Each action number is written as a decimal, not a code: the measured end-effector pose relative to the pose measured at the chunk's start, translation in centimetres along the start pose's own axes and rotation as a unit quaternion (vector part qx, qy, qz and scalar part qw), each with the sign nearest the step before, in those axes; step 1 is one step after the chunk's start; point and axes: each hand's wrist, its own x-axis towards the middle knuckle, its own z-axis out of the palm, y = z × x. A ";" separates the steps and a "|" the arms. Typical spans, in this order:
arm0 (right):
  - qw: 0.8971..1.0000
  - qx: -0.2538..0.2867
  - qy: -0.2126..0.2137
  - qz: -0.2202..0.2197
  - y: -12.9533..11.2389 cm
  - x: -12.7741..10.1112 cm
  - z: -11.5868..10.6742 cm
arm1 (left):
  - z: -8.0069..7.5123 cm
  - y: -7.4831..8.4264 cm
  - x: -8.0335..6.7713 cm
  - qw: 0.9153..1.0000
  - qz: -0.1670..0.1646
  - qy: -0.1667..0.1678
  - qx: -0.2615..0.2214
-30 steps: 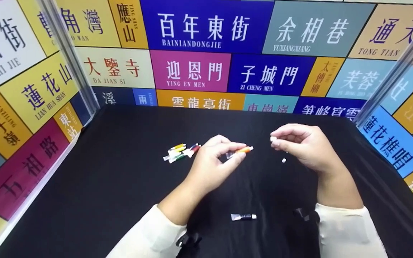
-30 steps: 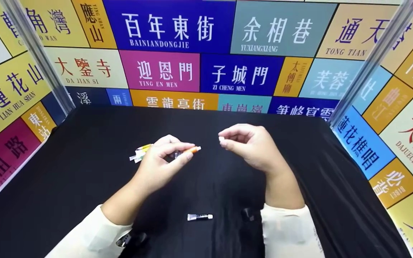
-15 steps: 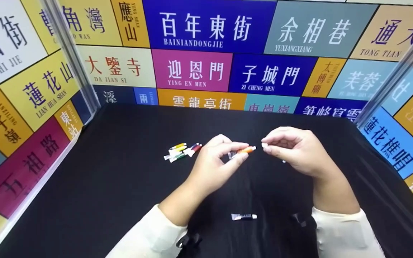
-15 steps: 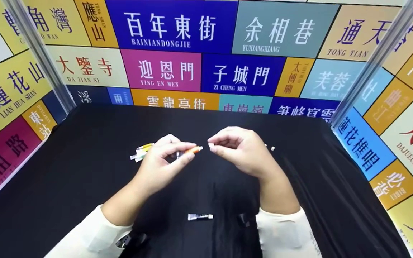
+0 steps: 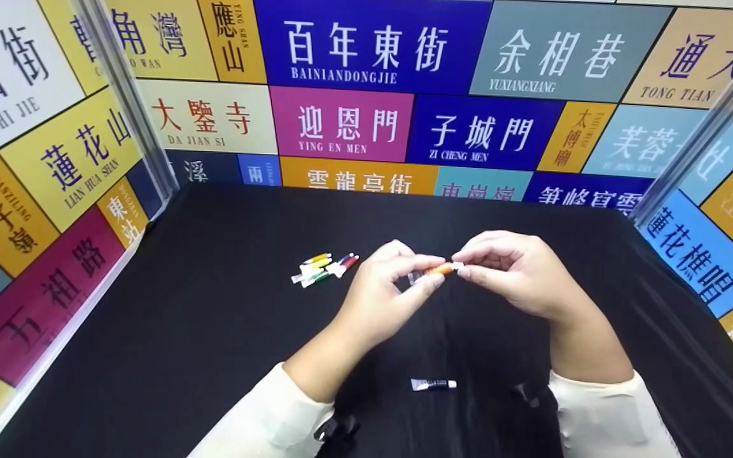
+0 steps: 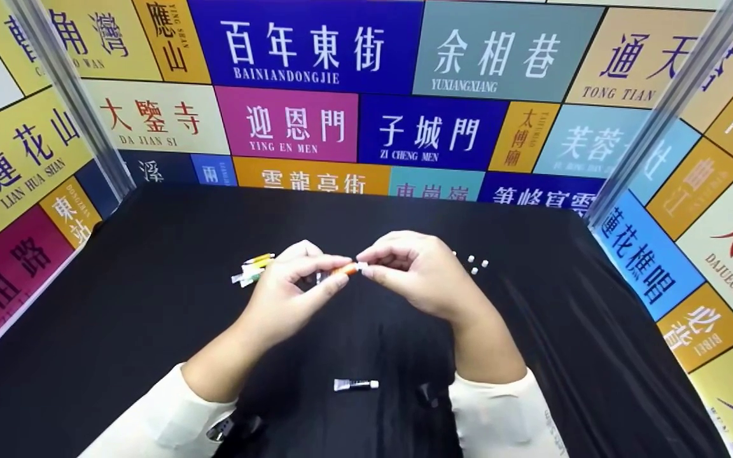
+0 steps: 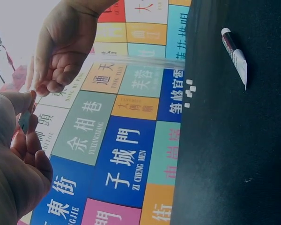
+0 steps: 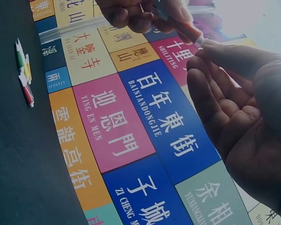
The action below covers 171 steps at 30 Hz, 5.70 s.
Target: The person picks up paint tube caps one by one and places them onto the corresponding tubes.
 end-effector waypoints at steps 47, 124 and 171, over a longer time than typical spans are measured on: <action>0.997 0.056 -0.009 -0.055 -0.2 -0.1 0.3 | 0.2 -0.2 -0.1 1.000 -0.018 -0.010 0.014; 0.998 -0.014 0.029 0.054 1.5 -0.1 -1.6 | 0.3 -0.6 0.2 0.986 -0.130 -0.102 0.027; 0.898 0.017 0.137 0.418 22.2 -6.5 -7.9 | 4.2 -3.7 -3.9 0.887 -0.177 -0.378 0.197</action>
